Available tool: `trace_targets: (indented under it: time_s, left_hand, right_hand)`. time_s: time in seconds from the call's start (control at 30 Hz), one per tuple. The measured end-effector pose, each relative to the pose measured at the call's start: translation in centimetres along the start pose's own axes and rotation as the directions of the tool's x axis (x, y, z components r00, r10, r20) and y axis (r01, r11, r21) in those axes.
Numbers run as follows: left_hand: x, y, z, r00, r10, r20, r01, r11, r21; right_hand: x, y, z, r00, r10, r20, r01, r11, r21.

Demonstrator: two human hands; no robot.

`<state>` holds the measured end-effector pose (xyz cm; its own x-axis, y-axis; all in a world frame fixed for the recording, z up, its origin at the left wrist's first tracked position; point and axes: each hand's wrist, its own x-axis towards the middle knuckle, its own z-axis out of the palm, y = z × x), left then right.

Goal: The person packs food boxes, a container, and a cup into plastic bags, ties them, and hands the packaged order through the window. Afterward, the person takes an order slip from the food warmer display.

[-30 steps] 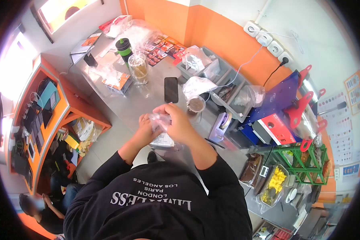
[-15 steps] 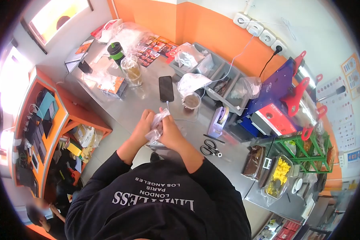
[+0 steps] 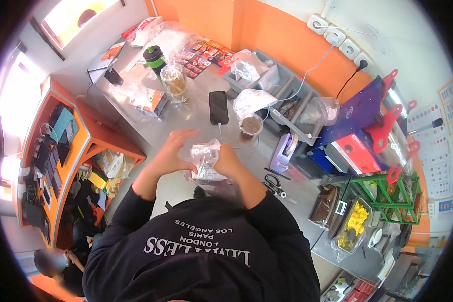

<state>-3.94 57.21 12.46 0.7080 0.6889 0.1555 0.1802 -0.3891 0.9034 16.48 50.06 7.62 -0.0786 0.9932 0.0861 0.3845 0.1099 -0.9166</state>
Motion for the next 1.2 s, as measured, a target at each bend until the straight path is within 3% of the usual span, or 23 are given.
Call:
trace_targets:
  time_s: [0.07, 0.2, 0.27, 0.4, 0.5, 0.57, 0.6, 0.67, 0.73, 0.8, 0.83, 0.87, 0.9, 0.93, 0.97, 1.0, 1.03, 1.1, 1.13, 1.17, 1.2]
  left_hand:
    - [0.4, -2.6, 0.6, 0.981, 0.106, 0.165, -0.168, 0.890, 0.424]
    - [1.4, -3.7, 4.9, 0.986, 0.046, 0.163, -0.084, 0.968, 0.235]
    - [1.9, -4.3, 5.7, 0.999, 0.008, 0.053, -0.023, 0.958, 0.285]
    - [1.8, -4.0, 6.1, 0.985, 0.167, 0.032, -0.168, 0.920, 0.355]
    - [2.5, -4.0, 6.7, 0.985, 0.162, 0.064, -0.173, 0.900, 0.401]
    - [2.9, -3.8, 7.5, 0.999, 0.042, -0.024, -0.037, 0.986, 0.161]
    - [2.8, -4.6, 7.7, 0.999, 0.051, -0.011, -0.049, 0.986, 0.160]
    - [2.5, -5.9, 7.6, 0.985, 0.094, 0.148, -0.151, 0.882, 0.446]
    - [2.4, -5.7, 7.7, 0.982, 0.137, 0.133, -0.182, 0.883, 0.433]
    - [2.7, -4.6, 7.0, 0.979, 0.175, 0.105, -0.204, 0.881, 0.428]
    - [3.3, -4.1, 6.2, 0.963, 0.122, 0.239, -0.234, 0.820, 0.523]
    - [3.8, -3.5, 5.6, 0.933, 0.054, 0.356, -0.274, 0.746, 0.606]
    - [3.9, -2.9, 5.2, 0.938, 0.056, 0.343, -0.269, 0.741, 0.615]
    - [4.2, -2.2, 4.9, 0.927, 0.094, 0.363, -0.314, 0.724, 0.614]
    - [4.5, -1.2, 4.4, 0.914, 0.133, 0.382, -0.359, 0.702, 0.615]
    - [4.7, 1.3, 3.5, 0.935, 0.108, 0.337, -0.309, 0.715, 0.627]
    - [5.1, 3.4, 2.4, 0.941, 0.114, 0.319, -0.303, 0.705, 0.641]
    - [5.9, 7.8, -0.1, 0.966, 0.211, 0.150, -0.257, 0.717, 0.648]
    - [5.8, 12.2, -1.4, 0.962, 0.267, 0.066, -0.255, 0.779, 0.573]
    - [5.9, 16.8, -2.3, 0.949, 0.315, -0.025, -0.263, 0.830, 0.492]
    - [6.6, 19.5, -3.0, 0.927, 0.371, -0.057, -0.284, 0.794, 0.538]
  right_hand:
    - [0.5, 0.9, 0.1, 0.997, 0.072, 0.035, -0.072, 0.997, 0.004]
    - [1.0, -1.4, -1.2, 0.977, 0.170, 0.129, -0.181, 0.980, 0.077]
    - [0.8, -2.7, -1.5, 0.996, 0.083, -0.026, -0.081, 0.995, 0.057]
    - [1.0, -1.3, -1.5, 0.981, 0.190, -0.032, -0.185, 0.976, 0.118]
    - [0.6, -1.4, -0.4, 0.989, 0.077, -0.129, -0.084, 0.995, -0.050]
    - [-0.3, -2.4, 0.3, 0.960, -0.043, -0.277, 0.029, 0.998, -0.054]
    - [-0.8, -4.0, 0.0, 0.950, -0.075, -0.303, 0.039, 0.991, -0.125]
    - [-1.9, -5.6, -0.1, 0.954, -0.073, -0.290, 0.027, 0.987, -0.158]
    - [-2.9, -6.9, -0.5, 0.960, -0.070, -0.270, 0.020, 0.982, -0.185]
    - [-3.9, -8.5, -1.6, 0.975, -0.095, -0.200, 0.092, 0.995, -0.025]
    - [-4.7, -9.8, -2.5, 0.975, -0.102, -0.197, 0.100, 0.995, -0.023]
    - [-5.5, -11.5, -4.1, 0.977, -0.013, -0.212, 0.027, 0.998, 0.065]
    - [-6.2, -12.3, -5.4, 0.974, 0.076, -0.215, -0.044, 0.988, 0.151]
    - [-6.9, -11.7, -6.4, 0.976, 0.059, -0.209, -0.028, 0.989, 0.146]
    - [-7.6, -10.5, -7.1, 0.928, -0.037, -0.370, 0.075, 0.993, 0.089]
    - [-8.1, -9.0, -7.5, 0.847, -0.137, -0.514, 0.171, 0.985, 0.018]
    - [-8.5, -6.5, -7.4, 0.847, -0.159, -0.507, 0.192, 0.981, 0.013]
    - [-9.0, -1.5, -6.5, 0.550, -0.441, -0.709, 0.361, 0.891, -0.275]
    - [-9.2, -1.0, -5.8, 0.554, -0.459, -0.695, 0.386, 0.881, -0.273]
    - [-9.1, -0.9, -4.8, 0.526, -0.598, -0.605, 0.418, 0.801, -0.427]
    - [-8.6, -1.1, -4.1, 0.489, -0.717, -0.496, 0.444, 0.695, -0.566]
